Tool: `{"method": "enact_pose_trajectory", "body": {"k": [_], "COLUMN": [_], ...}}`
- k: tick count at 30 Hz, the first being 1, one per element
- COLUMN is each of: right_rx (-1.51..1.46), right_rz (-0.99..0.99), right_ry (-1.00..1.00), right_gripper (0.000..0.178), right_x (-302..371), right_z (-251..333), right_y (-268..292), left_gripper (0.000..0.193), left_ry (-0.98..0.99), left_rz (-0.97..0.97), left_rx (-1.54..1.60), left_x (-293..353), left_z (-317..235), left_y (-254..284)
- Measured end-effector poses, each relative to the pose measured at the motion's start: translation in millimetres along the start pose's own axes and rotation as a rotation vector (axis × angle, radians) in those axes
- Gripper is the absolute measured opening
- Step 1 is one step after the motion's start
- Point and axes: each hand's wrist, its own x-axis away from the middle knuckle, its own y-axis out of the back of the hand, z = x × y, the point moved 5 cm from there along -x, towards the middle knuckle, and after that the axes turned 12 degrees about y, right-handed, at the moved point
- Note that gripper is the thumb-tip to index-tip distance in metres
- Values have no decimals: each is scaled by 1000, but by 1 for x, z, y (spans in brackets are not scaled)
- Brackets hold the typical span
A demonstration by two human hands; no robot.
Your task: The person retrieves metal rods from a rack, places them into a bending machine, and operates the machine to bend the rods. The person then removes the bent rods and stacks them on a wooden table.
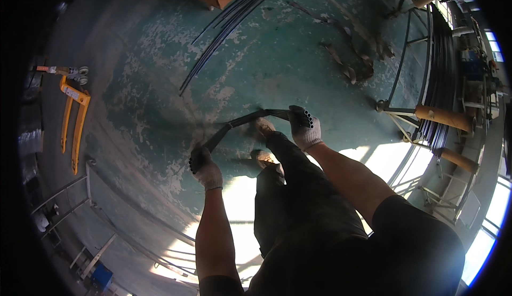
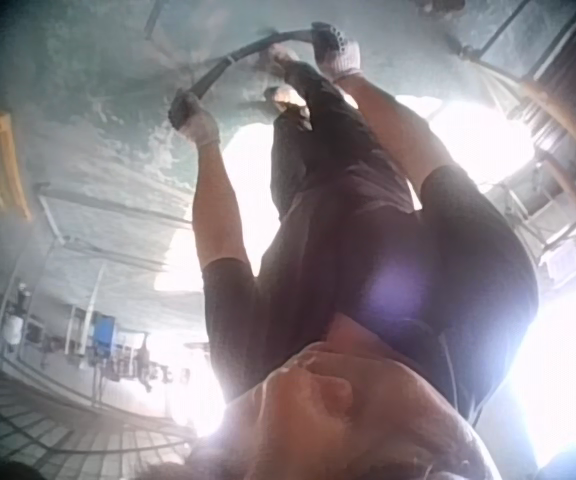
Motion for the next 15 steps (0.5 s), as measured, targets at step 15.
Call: {"method": "enact_pose_trajectory", "body": {"k": [15], "right_rx": [102], "right_rz": [140], "right_ry": [-26], "right_gripper": [25], "right_x": [-3], "right_z": [7], "right_y": [-1], "left_gripper": [36], "left_ry": [44], "left_rz": [-3], "left_rx": [-206], "left_x": [-10], "left_z": [9], "left_y": [-6]}}
